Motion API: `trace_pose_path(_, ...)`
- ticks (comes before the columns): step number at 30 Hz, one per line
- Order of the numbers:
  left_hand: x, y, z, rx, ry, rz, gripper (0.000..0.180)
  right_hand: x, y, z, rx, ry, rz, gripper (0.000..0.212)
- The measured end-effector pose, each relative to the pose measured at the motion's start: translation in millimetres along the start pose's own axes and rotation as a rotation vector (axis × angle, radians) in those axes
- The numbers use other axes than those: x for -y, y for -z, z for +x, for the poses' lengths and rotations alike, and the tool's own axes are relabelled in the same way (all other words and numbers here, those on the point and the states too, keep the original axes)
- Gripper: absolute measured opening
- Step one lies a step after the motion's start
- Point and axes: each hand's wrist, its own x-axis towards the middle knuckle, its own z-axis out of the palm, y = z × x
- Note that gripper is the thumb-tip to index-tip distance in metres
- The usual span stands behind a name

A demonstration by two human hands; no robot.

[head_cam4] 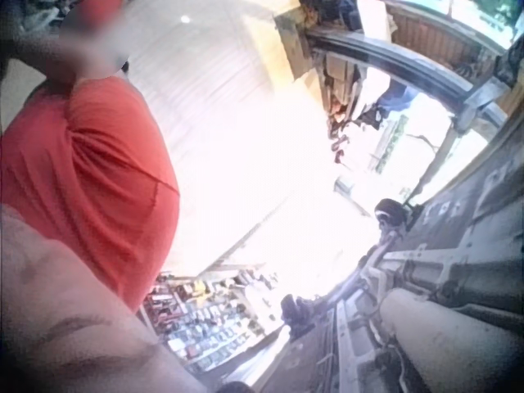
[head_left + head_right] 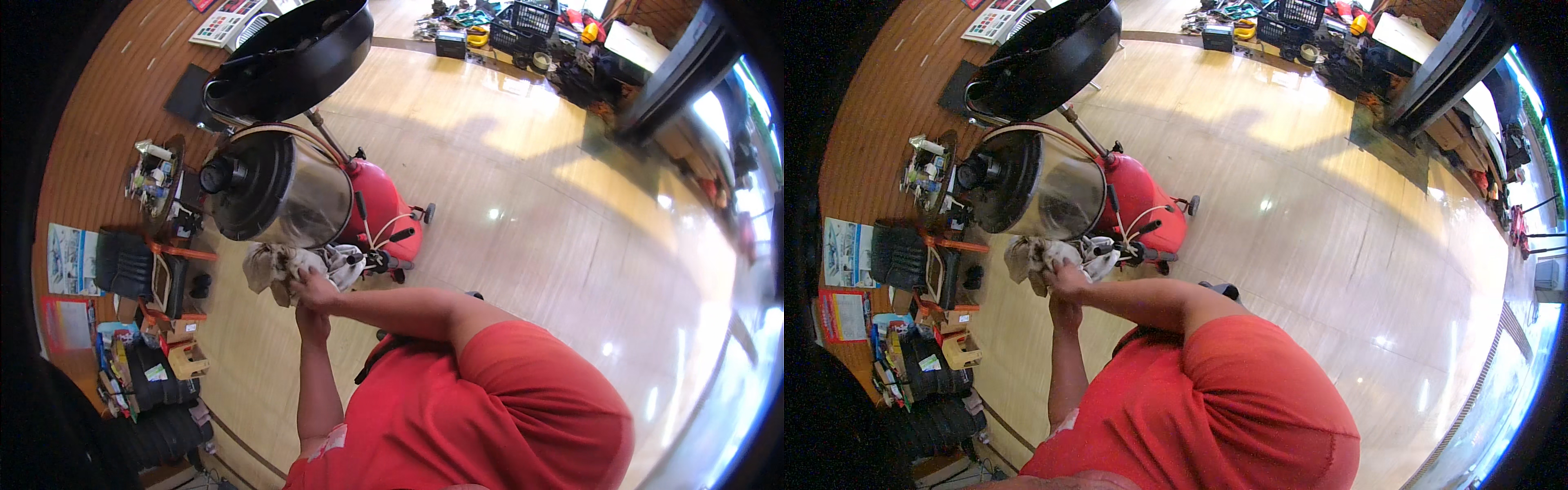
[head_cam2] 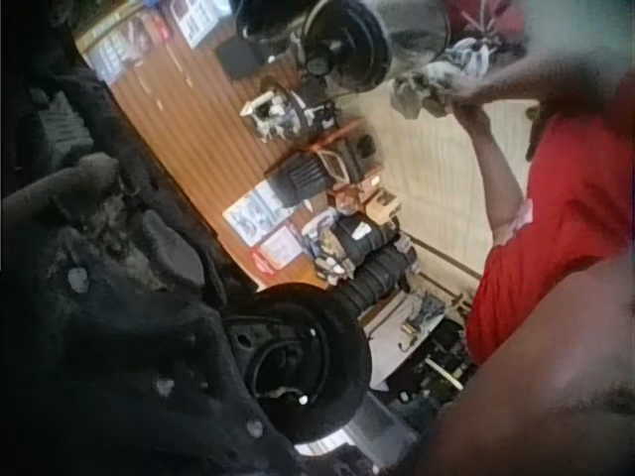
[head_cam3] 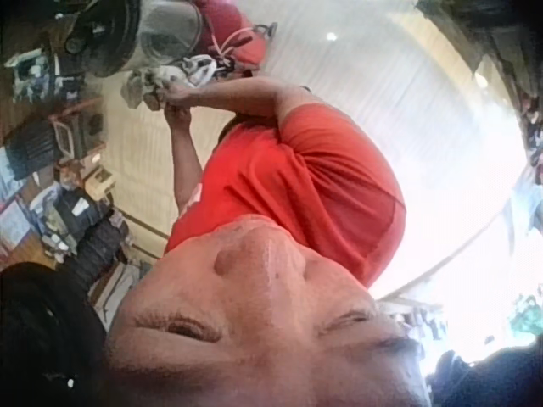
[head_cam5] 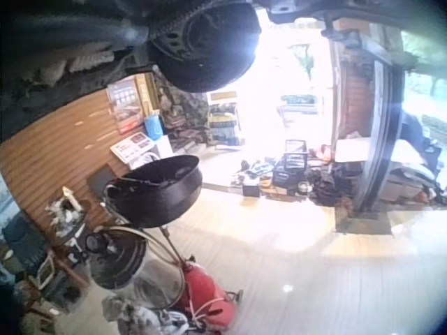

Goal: The person uses a wrench to loosen a bolt under a car, then walks to a tool cart to retrieve a rag and wipe their hands. They return to the oil drain pan, wipe it with the rag, and walk up a staircase.

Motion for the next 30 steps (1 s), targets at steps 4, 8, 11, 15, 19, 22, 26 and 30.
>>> trace_pose_path(4, 33.2, -17.0, -7.2, 0.054, 0.147, 0.008, 0.043, 15.5, -9.5, -34.6, -0.236, 0.118, -0.082, 0.039)
trace_pose_path(8, -9.6, 26.5, 19.1, 0.051, 0.379, -0.834, 0.042, 31.4, 38.7, -29.6, 0.059, -0.058, 0.427, 0.039)
trace_pose_path(11, -30.0, 41.1, 43.2, 0.059, 0.825, -1.787, 0.053, 1.1, 23.2, 0.6, -0.133, -0.216, 0.562, 0.03)
trace_pose_path(15, -37.4, 41.6, 50.4, 0.102, 0.918, -1.602, 0.06, 5.1, 6.4, -1.9, -0.285, -0.081, 0.236, 0.03)
trace_pose_path(19, -26.2, 21.8, 52.0, 0.027, 0.808, -1.482, 0.059, 5.3, 21.9, -10.4, -0.182, 0.201, -0.026, 0.028)
trace_pose_path(22, -41.1, 18.1, 43.3, -0.117, 0.778, -1.671, 0.059, 10.2, 28.3, -26.2, -0.376, 0.313, -0.23, 0.032)
trace_pose_path(26, -72.8, 40.2, 69.4, -0.184, 0.764, -1.979, 0.065, -14.6, 9.2, -1.9, -0.408, 0.134, -0.051, 0.045)
trace_pose_path(30, -56.3, 34.7, 58.0, -0.242, 0.718, -1.994, 0.074, -21.5, -20.5, -5.8, -0.384, 0.124, -0.169, 0.051)
